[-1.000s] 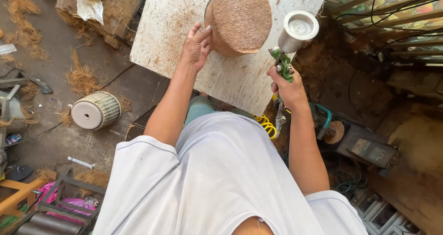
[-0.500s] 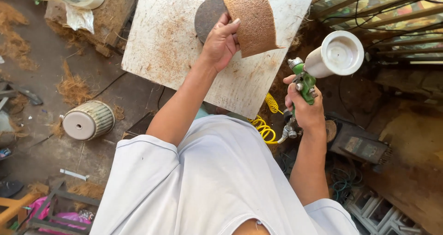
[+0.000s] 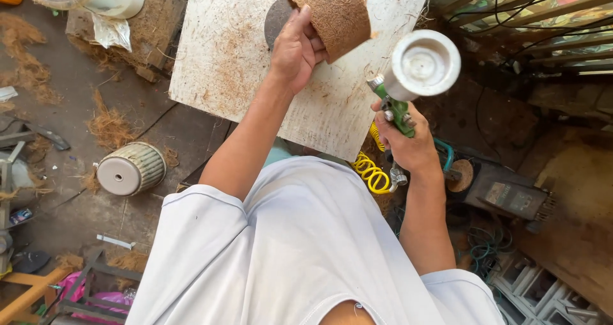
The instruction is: Applying a spray finish to a handcrafted coconut shell object in a workshop.
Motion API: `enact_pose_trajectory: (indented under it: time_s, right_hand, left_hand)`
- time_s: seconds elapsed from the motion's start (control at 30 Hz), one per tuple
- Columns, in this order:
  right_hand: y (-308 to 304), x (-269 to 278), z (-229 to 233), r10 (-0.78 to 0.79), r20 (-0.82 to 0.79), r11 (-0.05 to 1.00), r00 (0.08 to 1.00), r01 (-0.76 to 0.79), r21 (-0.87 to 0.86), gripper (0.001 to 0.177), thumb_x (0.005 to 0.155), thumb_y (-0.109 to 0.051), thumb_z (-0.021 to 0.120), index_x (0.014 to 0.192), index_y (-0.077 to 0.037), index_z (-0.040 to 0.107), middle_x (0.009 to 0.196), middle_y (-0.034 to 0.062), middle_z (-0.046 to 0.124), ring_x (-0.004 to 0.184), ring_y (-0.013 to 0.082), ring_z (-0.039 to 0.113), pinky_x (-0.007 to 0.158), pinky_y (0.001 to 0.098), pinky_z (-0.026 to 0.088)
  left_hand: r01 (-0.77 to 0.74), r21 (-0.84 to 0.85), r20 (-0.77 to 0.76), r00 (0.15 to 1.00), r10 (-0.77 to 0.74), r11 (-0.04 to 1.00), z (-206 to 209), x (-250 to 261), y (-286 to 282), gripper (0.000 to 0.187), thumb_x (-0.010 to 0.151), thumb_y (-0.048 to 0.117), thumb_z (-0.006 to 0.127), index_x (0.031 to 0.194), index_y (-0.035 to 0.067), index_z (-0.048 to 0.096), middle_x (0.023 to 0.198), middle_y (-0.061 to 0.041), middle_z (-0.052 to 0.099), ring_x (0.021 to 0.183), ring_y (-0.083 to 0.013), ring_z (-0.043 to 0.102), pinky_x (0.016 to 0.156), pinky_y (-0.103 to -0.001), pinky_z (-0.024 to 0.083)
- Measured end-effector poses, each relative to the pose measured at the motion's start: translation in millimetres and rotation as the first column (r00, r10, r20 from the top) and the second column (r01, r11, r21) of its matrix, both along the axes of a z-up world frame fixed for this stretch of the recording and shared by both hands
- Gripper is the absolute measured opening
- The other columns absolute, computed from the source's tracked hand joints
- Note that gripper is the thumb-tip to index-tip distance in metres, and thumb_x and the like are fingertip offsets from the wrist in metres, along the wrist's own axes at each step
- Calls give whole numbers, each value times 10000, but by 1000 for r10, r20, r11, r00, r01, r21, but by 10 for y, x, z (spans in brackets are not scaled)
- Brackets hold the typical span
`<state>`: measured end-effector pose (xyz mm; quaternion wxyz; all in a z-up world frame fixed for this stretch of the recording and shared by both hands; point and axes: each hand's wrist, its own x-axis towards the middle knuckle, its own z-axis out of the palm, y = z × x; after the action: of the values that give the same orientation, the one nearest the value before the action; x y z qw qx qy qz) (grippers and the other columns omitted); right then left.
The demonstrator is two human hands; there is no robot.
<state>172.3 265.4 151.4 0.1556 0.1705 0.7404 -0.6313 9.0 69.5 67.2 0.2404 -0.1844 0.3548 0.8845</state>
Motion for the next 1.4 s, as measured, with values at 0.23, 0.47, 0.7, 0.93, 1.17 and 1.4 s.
enact_pose_trajectory:
  time_s: [0.23,0.47,0.7,0.93,1.17,1.4]
  right_hand:
    - [-240,-219,44,75,23,997,997,-75,25,175,989,-265,614,1032,-95,617,664,-7,508,530,83,442,491,228,436]
    - [-200,-249,-14,84,91,996,992,-87,26,203,970,-286,636,1024,-91,630,658,5,495,551,97,446,501,251,433]
    - [-182,-251,-27,36,64,999,997,-38,30,149,1001,-280,598,1058,-150,645,626,-29,464,555,70,433,530,239,412]
    - [-194,-250,-140,39,77,996,996,-45,77,192,990,-342,601,1009,-155,640,592,-22,476,533,74,440,549,248,437]
    - [-169,-226,-170,23,67,998,997,-27,54,194,992,-324,599,1025,-138,644,595,-14,468,528,78,429,528,259,420]
    - [-139,-195,-107,-4,10,1000,1000,3,17,227,980,-340,617,1044,-124,646,674,-15,513,564,76,476,537,235,445]
  left_hand:
    - [-90,8,90,992,89,996,100,17,-160,683,853,562,461,1314,61,510,1208,-197,673,1093,-377,667,930,-566,547]
    - [-92,-83,39,995,96,992,2,-3,-243,514,887,470,535,1172,54,635,1121,-157,732,1009,-304,695,898,-481,570]
    - [-259,-494,-145,966,215,830,-277,-64,-358,224,899,123,660,1035,115,482,903,-89,614,842,-228,665,778,-378,628]
    - [-492,-768,-607,764,-219,410,-281,-53,-580,275,962,146,640,1231,130,586,1003,-42,715,889,-128,718,778,-225,666]
    - [-772,-608,-571,267,-776,183,-134,-363,-703,147,996,52,603,1070,11,723,717,-44,765,424,-61,529,341,-176,350]
    - [-907,-391,-319,289,-903,-153,68,-572,-705,400,941,224,684,593,220,487,554,87,437,524,-61,390,513,-244,357]
